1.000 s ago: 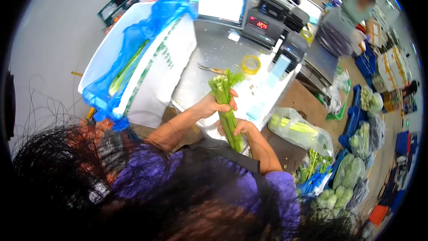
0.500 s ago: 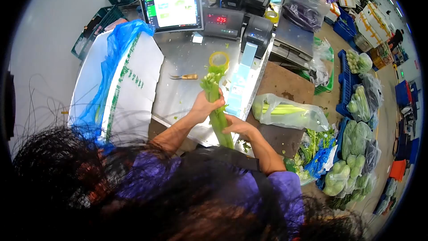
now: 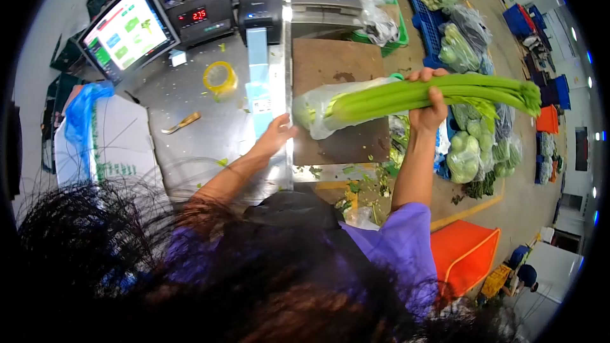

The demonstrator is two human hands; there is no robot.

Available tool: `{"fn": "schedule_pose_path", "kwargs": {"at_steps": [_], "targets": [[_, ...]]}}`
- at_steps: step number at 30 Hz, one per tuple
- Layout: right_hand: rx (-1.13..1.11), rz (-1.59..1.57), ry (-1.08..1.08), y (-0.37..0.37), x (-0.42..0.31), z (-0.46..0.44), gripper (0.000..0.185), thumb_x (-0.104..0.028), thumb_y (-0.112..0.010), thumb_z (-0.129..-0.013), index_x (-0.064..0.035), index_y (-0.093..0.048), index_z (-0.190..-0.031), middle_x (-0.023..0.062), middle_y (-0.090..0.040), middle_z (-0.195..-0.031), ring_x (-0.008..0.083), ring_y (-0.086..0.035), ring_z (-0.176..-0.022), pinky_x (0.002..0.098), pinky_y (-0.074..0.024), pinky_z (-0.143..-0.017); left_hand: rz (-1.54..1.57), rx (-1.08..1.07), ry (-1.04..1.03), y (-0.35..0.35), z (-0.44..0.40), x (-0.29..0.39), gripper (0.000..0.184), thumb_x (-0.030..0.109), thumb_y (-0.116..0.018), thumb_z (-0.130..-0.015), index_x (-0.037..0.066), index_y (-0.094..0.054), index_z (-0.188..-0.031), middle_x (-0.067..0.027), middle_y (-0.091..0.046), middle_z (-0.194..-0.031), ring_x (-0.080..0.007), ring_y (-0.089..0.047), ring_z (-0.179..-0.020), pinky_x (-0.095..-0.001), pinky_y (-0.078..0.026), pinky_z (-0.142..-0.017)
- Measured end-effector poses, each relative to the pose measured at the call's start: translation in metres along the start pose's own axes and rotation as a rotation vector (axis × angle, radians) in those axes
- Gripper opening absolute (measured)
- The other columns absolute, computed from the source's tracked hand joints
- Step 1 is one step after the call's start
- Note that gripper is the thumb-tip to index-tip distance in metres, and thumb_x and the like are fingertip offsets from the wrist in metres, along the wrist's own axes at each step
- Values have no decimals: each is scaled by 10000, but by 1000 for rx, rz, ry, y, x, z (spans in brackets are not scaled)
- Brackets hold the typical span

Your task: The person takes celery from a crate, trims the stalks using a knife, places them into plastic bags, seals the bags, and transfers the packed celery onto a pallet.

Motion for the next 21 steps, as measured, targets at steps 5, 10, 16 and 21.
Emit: {"fn": "schedule_pose_path", "kwargs": {"at_steps": [5, 10, 16, 21], "targets": [[-10, 409, 71, 44, 27, 7, 299, -144, -622, -741, -58, -488, -994, 92, -521, -917, 236, -523, -901, 396, -413, -855, -355, 297, 66, -78, -61, -1, 644, 401, -634, -765, -35, -461, -1207, -177, -424, -1249, -293, -445, -1105, -362, -350, -948], [-737, 1040, -75, 109, 180, 31, 304, -126, -678, -687, -59, -593, -972, 94, -615, -895, 252, -590, -823, 345, -470, -740, 574, 160, -104, -53, -103, -28, 161, 190, -480, -882, 77, -561, -964, -8, -486, -676, -123, -499, -627, -270, -446, -591], [-1203, 1842, -572, 214, 260, 67, 543, -257, -716, -628, -97, -564, -1124, 158, -568, -1118, 317, -527, -1057, 410, -409, -911, 602, 29, 30, -61, -58, -41, 374, 162, -434, -878, 28, -434, -1227, -10, -443, -557, -105, -430, -506, -233, -383, -511], [-750, 2131, -676, 277, 211, 65, 670, -466, -657, -666, -156, -501, -1240, 154, -472, -1274, 345, -412, -1190, 492, -266, -1022, 618, -130, -14, -57, -48, -33, 411, 166, -429, -896, 36, -379, -1283, -49, -508, -614, -133, -490, -549, -249, -427, -575]]}}
Point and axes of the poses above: each hand's wrist, its own z-axis away from the middle knuckle, its own y-axis out of the back of the hand, x = y × z, the point moved 2 cm from there along -z, towards the middle knuckle
